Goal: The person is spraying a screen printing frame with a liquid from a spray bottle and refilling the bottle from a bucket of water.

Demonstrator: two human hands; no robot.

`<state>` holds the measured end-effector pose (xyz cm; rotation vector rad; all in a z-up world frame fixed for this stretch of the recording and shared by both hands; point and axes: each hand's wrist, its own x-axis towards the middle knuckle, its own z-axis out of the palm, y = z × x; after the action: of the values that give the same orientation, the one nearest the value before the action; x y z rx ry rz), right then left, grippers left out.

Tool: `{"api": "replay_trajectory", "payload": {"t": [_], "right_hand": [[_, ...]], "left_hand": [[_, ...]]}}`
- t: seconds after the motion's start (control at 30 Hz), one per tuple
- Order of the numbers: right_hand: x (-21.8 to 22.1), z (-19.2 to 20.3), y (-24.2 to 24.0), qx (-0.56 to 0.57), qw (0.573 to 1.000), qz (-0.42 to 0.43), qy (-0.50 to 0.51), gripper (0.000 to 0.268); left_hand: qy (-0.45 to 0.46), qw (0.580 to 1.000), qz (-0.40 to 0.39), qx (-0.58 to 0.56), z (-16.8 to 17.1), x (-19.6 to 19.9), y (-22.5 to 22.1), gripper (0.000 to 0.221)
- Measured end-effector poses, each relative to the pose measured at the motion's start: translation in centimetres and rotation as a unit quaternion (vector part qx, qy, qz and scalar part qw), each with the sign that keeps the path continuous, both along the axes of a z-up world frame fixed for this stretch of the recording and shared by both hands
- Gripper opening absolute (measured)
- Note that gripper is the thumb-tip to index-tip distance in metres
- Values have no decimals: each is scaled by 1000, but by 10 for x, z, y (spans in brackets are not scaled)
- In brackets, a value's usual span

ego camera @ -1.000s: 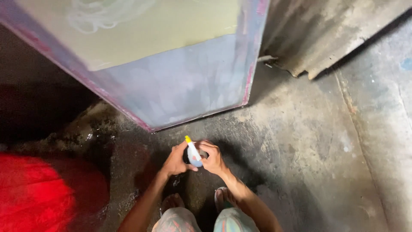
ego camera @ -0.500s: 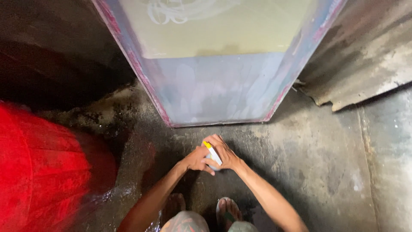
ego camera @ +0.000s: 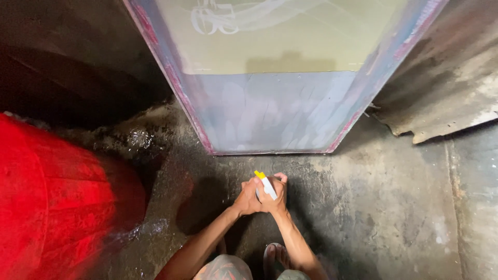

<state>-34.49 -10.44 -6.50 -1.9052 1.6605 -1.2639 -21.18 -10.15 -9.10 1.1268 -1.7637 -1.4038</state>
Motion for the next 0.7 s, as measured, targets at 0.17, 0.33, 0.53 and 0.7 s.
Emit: {"api": "replay_trajectory", "payload": {"t": [0.17,0.33,0.53,0.7], "right_hand": [[3,80,-1,83,978,50,-187,29],[-1,173,-9,14,986,75,-148,23],[1,313,-49,12,987,-11,-157,24],[-11,376,-89,15,991,-29,-129,27]], "left_hand": [[-197,968,-142,62,67,48,-44,84],[-132,960,245,30,152,125,-101,25],[70,928,318,-183,252,152,-204,47],[168,916,346,-115,258,121,-239,70]]}}
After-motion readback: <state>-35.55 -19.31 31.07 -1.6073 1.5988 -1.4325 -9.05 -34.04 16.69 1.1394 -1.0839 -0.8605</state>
